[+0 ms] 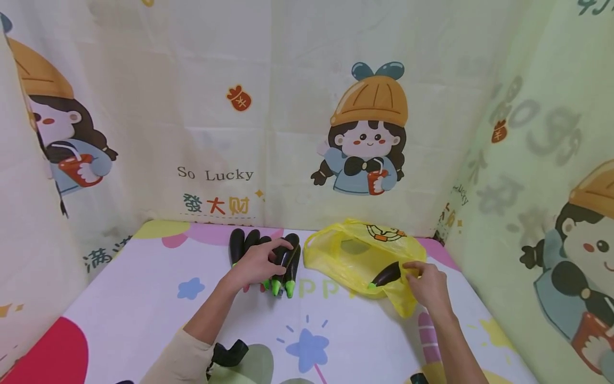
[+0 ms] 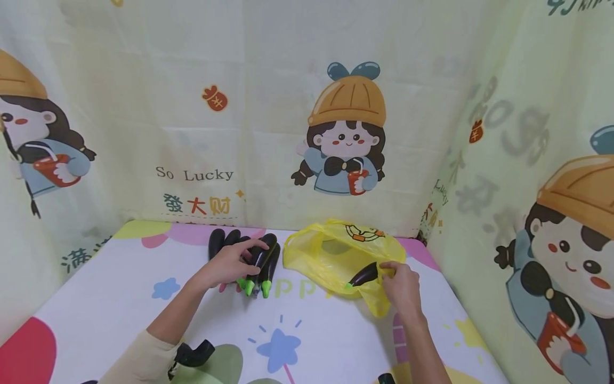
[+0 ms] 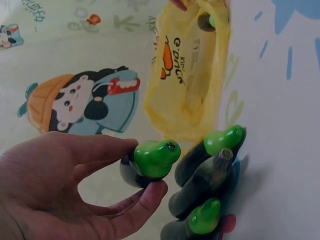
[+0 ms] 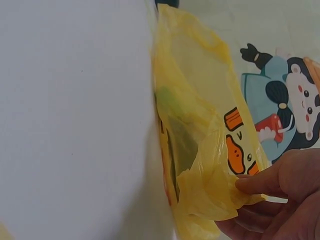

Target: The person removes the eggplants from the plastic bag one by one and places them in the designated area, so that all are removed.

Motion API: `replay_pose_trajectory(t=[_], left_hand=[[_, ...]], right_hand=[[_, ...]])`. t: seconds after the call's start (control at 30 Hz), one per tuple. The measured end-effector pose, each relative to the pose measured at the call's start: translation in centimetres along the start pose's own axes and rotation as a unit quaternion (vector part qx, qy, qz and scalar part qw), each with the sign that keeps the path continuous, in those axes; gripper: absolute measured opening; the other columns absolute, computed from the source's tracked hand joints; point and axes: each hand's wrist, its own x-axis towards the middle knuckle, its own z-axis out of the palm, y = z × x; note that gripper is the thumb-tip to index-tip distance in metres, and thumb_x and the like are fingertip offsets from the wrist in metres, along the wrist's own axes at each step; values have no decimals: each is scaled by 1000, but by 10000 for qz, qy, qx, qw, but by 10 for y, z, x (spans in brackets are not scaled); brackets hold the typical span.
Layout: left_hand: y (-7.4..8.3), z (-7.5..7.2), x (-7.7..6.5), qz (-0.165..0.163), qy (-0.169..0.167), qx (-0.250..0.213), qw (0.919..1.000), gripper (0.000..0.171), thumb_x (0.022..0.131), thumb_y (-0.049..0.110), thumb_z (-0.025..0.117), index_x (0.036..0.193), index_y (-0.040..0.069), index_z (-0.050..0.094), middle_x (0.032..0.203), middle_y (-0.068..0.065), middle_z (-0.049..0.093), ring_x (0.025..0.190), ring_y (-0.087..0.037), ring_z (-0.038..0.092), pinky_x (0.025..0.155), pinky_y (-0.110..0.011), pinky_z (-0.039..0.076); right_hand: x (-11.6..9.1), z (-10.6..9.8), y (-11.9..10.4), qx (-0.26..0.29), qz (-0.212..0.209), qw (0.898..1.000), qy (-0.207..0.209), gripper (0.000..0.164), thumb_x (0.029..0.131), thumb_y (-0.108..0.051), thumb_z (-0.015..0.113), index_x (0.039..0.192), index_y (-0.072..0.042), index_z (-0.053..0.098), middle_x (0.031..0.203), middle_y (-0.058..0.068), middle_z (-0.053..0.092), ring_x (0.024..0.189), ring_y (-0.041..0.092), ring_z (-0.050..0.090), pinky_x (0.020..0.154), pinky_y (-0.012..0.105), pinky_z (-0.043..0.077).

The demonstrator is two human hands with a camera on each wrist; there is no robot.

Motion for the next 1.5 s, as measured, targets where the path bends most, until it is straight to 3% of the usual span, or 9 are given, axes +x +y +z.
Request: replay_pose_trajectory(t=[0.13,0.33,0.63,0.8,1.13,1.5], left_hand=[[-8,-5,2,43,54,6,10000,48,90,14,79,134,30,65,104,-11,67,81,-21,63,60,-34,53],[-17,-13,4,79,102,29,9999,49,90,14,78,135,29,65,107,-12,68,88,-22,63,64,-33,53],[-24,-22,1,-12,109,-102,9999,49,91,13,77,137,26,64,113,-18,65,75,-22,66,65,-33,54],[-29,-26,3,-17,174,-18,9998,50,92,13,76,138,25,63,120,-22,65,84,-24,64,64,-34,52],[-34,-29,4,-13,258,32,9997,49,92,11,74,138,21,64,110,-18,67,88,-25,63,66,-34,52],[-46,-38,6,-175,423,172,9988,50,94,14,71,143,20,61,120,-24,66,99,-31,64,69,-36,53]], right_hand=[[0,1,1,6,41,10000,-21,32,97,-9,60,125,2,72,125,36,65,70,24,53,52,30,43],[0,1,1,17,106,9999,-23,32,97,-8,60,125,2,72,125,35,65,76,26,55,54,30,45],[1,0,0,-21,73,10000,-31,33,96,-8,60,125,2,72,123,35,66,77,27,54,53,30,44],[1,1,0,-42,113,9999,-29,33,96,-8,60,125,2,72,123,34,66,80,28,55,54,31,44],[2,2,-1,-64,227,9997,-89,33,97,-8,60,126,2,71,124,34,66,88,33,55,56,31,45],[3,1,-1,-55,165,9998,-90,33,97,-8,60,126,2,72,126,35,65,83,30,55,55,30,44]])
